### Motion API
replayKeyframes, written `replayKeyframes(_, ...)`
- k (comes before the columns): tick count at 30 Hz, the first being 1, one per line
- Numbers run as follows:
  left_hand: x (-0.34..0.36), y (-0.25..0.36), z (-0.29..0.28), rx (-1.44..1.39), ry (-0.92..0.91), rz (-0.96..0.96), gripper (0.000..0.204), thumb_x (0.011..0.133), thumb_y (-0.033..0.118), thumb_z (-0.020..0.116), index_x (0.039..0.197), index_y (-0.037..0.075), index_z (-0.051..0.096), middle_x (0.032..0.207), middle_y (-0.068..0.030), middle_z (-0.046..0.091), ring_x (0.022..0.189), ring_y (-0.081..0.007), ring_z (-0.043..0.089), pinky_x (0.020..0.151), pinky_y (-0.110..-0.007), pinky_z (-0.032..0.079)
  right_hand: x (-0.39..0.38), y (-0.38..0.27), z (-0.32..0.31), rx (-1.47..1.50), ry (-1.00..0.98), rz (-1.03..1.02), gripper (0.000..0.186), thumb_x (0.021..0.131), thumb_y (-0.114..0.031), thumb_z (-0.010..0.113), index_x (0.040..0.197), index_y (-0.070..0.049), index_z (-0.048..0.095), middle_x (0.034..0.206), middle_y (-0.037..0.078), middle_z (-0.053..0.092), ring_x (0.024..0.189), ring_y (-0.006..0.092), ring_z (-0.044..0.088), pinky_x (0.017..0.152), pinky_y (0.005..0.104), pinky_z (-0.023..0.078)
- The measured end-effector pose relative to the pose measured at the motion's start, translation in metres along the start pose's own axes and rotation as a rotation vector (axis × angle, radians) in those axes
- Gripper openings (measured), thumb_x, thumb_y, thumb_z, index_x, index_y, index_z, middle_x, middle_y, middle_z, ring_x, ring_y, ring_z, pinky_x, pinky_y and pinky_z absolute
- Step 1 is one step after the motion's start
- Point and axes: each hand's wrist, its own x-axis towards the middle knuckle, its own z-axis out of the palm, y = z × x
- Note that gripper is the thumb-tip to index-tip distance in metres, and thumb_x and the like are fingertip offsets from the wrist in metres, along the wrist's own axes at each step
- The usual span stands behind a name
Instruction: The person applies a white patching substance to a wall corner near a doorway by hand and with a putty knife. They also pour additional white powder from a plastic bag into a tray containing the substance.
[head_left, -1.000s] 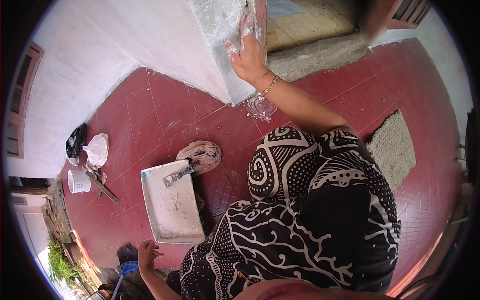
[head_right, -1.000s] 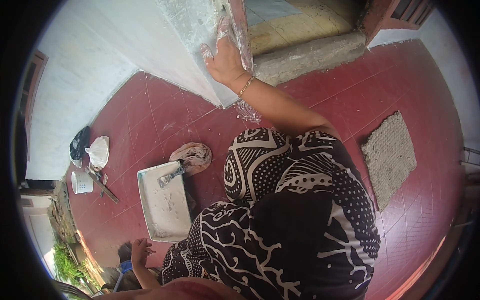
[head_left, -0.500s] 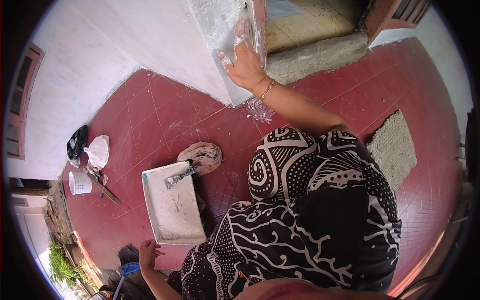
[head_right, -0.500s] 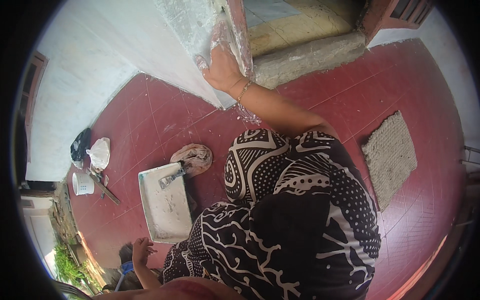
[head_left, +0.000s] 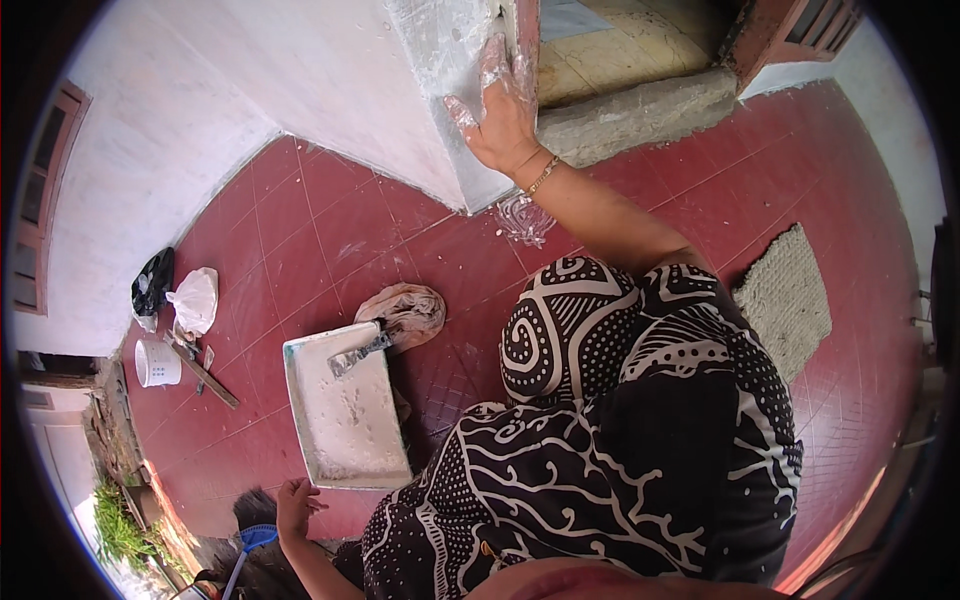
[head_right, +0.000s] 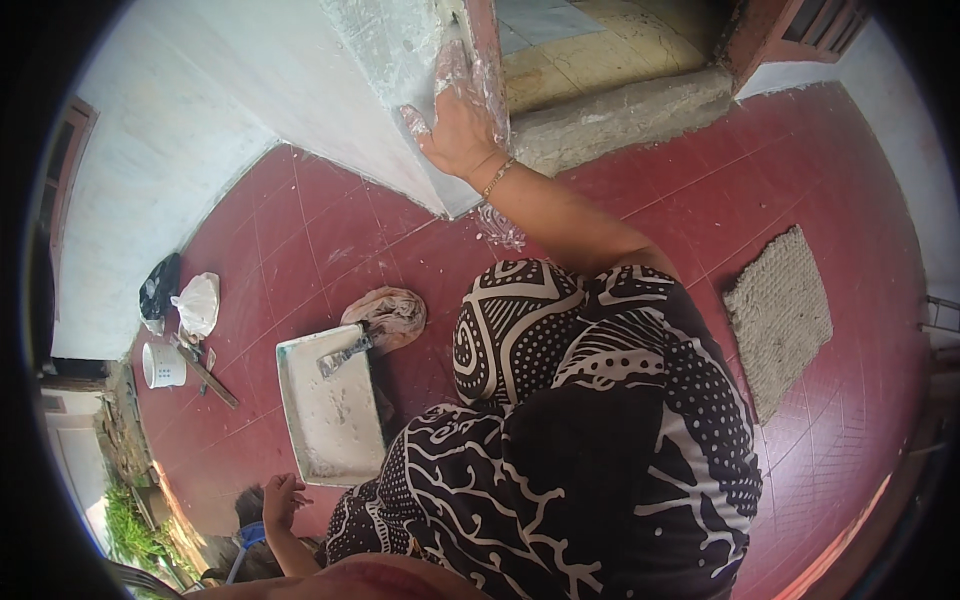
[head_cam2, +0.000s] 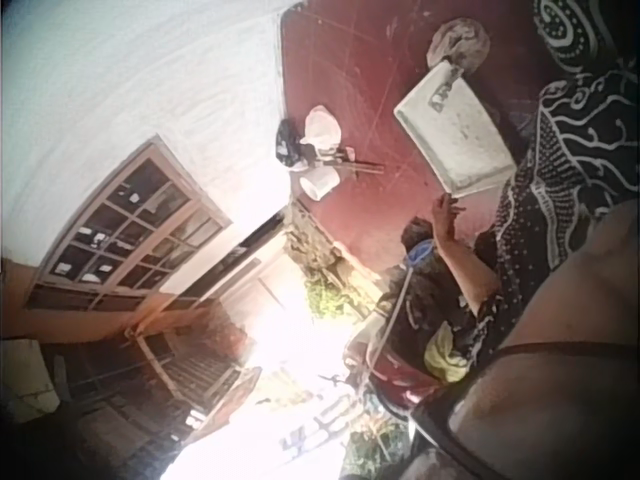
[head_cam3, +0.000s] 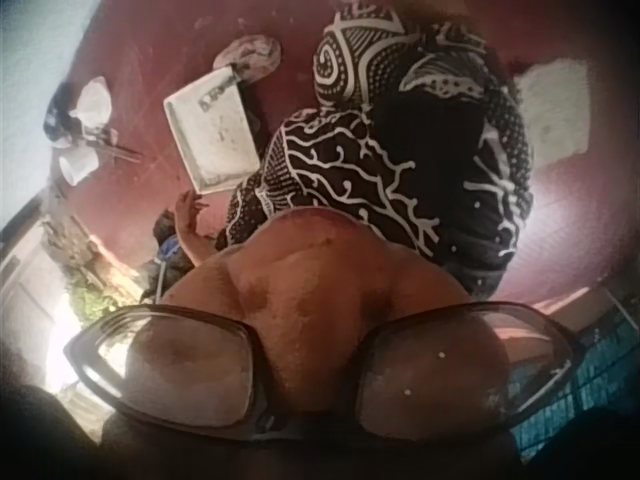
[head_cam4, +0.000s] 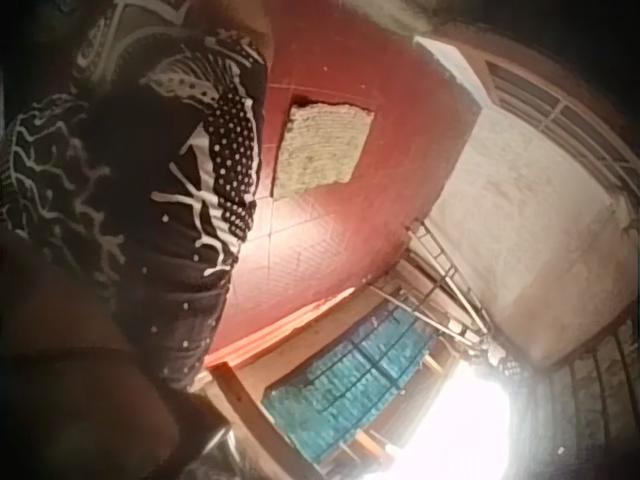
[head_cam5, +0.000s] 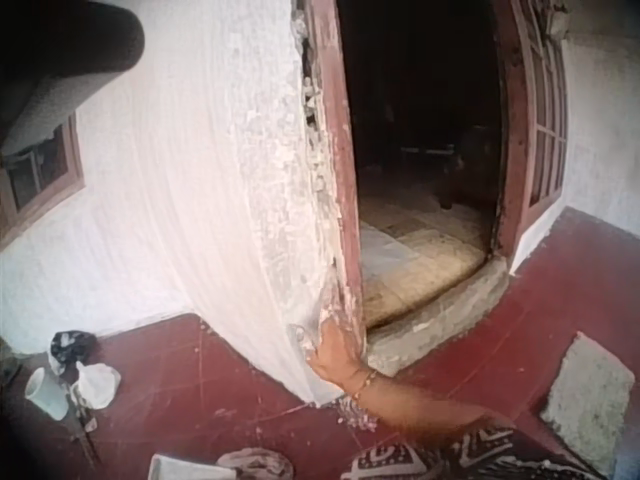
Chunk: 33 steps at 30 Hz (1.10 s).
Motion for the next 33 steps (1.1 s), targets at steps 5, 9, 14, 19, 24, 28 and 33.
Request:
replayKeyframes(5,-0.001,0.004,0.0,0.009,-0.026,0.015,0.028,0.086,0.023,0.051,0.099,-0.002,0.046,0.077,-0.0126,0.057,0.046,-0.0176,0.056,0.041,-0.026,0.044,-0.051,0.023,0.003,-0.26,-0.104,0.067,0.074,0.082,-0.025,0.055,0.133,0.01,0.015,0.123,0.032,0.039,0.117,0.0429,0.035,0.099,0.0396,0.027)
replayKeyframes(9,-0.008,-0.001,0.0,0.01,0.017,-0.016,0.028,0.086,0.023,0.052,0.098,-0.001,0.046,0.077,-0.0122,0.057,0.045,-0.0171,0.056,0.04,-0.026,0.043,0.0,0.001,-0.032,0.248,-0.168,0.171,0.071,0.081,-0.027,0.056,0.132,0.009,0.021,0.129,0.032,0.032,0.121,0.0426,0.031,0.101,0.0383,0.026)
replayKeyframes(14,-0.002,0.002,0.0,0.021,0.001,0.009,0.028,0.086,0.023,0.052,0.099,-0.001,0.045,0.077,-0.012,0.057,0.045,-0.0166,0.055,0.04,-0.025,0.044,0.046,-0.02,-0.034,0.279,-0.049,0.085,0.071,0.079,-0.029,0.057,0.129,0.01,0.024,0.105,0.032,0.05,0.096,0.043,0.049,0.09,0.0436,0.035)
replayKeyframes(19,-0.007,-0.001,-0.001,-0.003,0.0,-0.004,0.027,0.087,0.023,0.052,0.098,-0.001,0.045,0.076,-0.012,0.056,0.044,-0.016,0.054,0.042,-0.028,0.047,-0.029,0.014,0.01,0.021,-0.097,0.107,0.069,0.081,-0.026,0.058,0.133,0.005,0.023,0.131,0.03,0.031,0.12,0.039,0.036,0.098,0.038,0.031)
replayKeyframes(24,-0.014,-0.003,-0.003,-0.029,0.036,-0.02,0.022,0.086,0.02,0.053,0.095,0.0,0.047,0.076,-0.0104,0.057,0.045,-0.0149,0.054,0.043,-0.027,0.047,-0.046,0.023,-0.02,0.108,-0.403,0.22,0.075,0.081,-0.026,0.058,0.135,0.003,0.015,0.132,0.029,0.03,0.121,0.0392,0.034,0.099,0.0359,0.031)
replayKeyframes(28,-0.017,-0.003,0.0,-0.043,0.067,-0.017,0.022,0.086,0.02,0.052,0.095,0.0,0.047,0.074,-0.0102,0.057,0.045,-0.0143,0.054,0.043,-0.026,0.047,0.013,-0.003,-0.045,0.247,-0.326,0.134,0.08,0.081,-0.028,0.057,0.137,0.003,0.008,0.135,0.029,0.025,0.124,0.039,0.03,0.102,0.0353,0.027)
replayKeyframes(33,-0.015,0.008,0.004,0.017,0.031,0.011,0.023,0.087,0.021,0.052,0.096,0.0,0.046,0.075,-0.0104,0.057,0.046,-0.0152,0.056,0.043,-0.026,0.046,-0.013,0.014,0.002,-0.01,-0.141,0.035,0.08,0.082,-0.033,0.055,0.135,0.007,0.01,0.137,0.03,0.018,0.127,0.0389,0.023,0.104,0.0348,0.023)
